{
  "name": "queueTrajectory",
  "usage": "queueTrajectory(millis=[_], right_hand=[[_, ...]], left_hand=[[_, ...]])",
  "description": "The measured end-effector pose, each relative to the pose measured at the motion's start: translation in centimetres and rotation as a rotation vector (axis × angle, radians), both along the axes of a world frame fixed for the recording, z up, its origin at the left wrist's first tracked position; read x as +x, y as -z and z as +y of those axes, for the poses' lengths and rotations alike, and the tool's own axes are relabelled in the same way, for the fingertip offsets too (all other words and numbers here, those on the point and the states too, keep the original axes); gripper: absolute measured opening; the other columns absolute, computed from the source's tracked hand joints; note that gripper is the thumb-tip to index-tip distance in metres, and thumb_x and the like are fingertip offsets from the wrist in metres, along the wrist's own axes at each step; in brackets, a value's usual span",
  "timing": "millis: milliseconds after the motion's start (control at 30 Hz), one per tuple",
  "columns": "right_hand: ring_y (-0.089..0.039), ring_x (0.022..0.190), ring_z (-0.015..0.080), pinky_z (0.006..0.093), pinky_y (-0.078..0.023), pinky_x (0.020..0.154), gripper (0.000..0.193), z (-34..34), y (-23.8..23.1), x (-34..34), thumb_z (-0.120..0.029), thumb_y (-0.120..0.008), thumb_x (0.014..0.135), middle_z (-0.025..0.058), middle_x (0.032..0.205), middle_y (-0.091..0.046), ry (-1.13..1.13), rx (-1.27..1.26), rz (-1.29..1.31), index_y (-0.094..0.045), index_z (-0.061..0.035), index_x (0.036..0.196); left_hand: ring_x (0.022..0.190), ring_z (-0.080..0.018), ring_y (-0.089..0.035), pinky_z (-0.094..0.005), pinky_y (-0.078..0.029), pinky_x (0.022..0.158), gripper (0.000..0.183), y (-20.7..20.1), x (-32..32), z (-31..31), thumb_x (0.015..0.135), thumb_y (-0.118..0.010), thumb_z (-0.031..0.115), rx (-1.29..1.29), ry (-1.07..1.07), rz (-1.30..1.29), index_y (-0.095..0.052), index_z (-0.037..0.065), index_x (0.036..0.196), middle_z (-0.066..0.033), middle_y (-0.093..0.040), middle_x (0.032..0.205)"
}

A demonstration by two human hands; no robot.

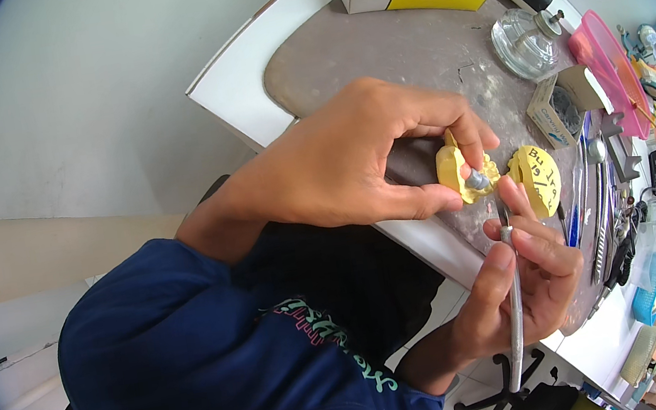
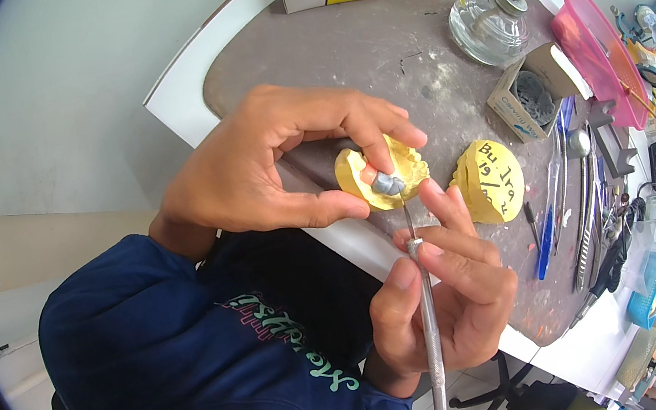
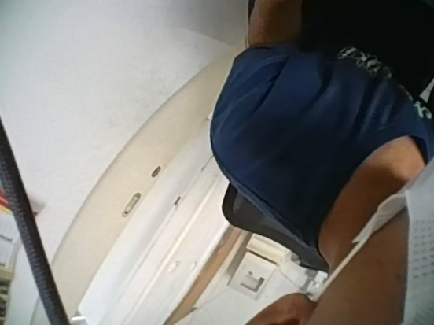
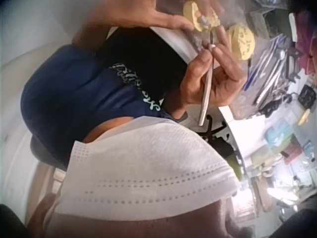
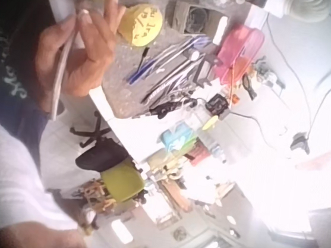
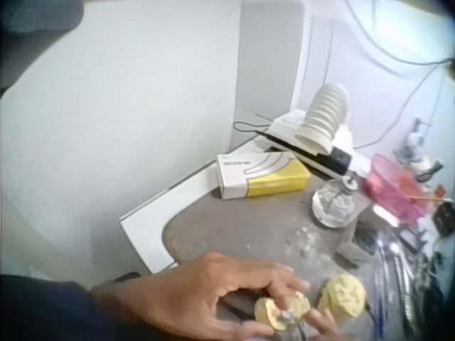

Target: The person uses a metal dental instrument to carve and shape a yellow wax dental model held in their left hand. They carefully remove small pieces of wax from the surface of the model, refining its contours and edges throughout the process.

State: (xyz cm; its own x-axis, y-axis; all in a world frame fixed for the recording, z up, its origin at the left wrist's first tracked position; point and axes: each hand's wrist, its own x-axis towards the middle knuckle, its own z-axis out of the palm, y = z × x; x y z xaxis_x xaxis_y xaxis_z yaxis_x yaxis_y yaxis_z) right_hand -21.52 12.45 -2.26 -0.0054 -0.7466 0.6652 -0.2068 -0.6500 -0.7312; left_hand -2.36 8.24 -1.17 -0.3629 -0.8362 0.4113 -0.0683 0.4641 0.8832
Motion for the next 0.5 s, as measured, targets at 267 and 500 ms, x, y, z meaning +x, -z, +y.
queueTrajectory(millis=[267, 500], right_hand=[[-0.07, 0.1, 0.0399, 0.0564, -0.047, 0.1, 0.016, 0.25, 0.08, 0.14, -0.006, -0.066, 0.086, 0.0167, 0.079, -0.067, 0.02, 0.016, 0.029, -0.054, -0.0009, 0.095], [-0.07, 0.1, 0.0388, 0.0556, -0.048, 0.1, 0.016, 0.28, 0.22, 0.29, -0.006, -0.067, 0.086, 0.0163, 0.079, -0.067, 0.044, 0.014, 0.039, -0.055, -0.0012, 0.095]], left_hand=[[0.101, -0.0243, -0.069, -0.0497, -0.035, 0.115, 0.023, 0.43, 0.12, -0.03, 0.077, -0.074, 0.003, 0.026, 0.062, 0.061, -0.066, -0.001, 0.099, -0.0136, -0.072, 0.096], [0.1, -0.0234, -0.069, -0.0503, -0.035, 0.115, 0.023, 0.54, 0.04, -0.05, 0.077, -0.074, 0.004, 0.043, 0.053, 0.067, -0.067, 0.0, 0.099, -0.0134, -0.072, 0.095]])
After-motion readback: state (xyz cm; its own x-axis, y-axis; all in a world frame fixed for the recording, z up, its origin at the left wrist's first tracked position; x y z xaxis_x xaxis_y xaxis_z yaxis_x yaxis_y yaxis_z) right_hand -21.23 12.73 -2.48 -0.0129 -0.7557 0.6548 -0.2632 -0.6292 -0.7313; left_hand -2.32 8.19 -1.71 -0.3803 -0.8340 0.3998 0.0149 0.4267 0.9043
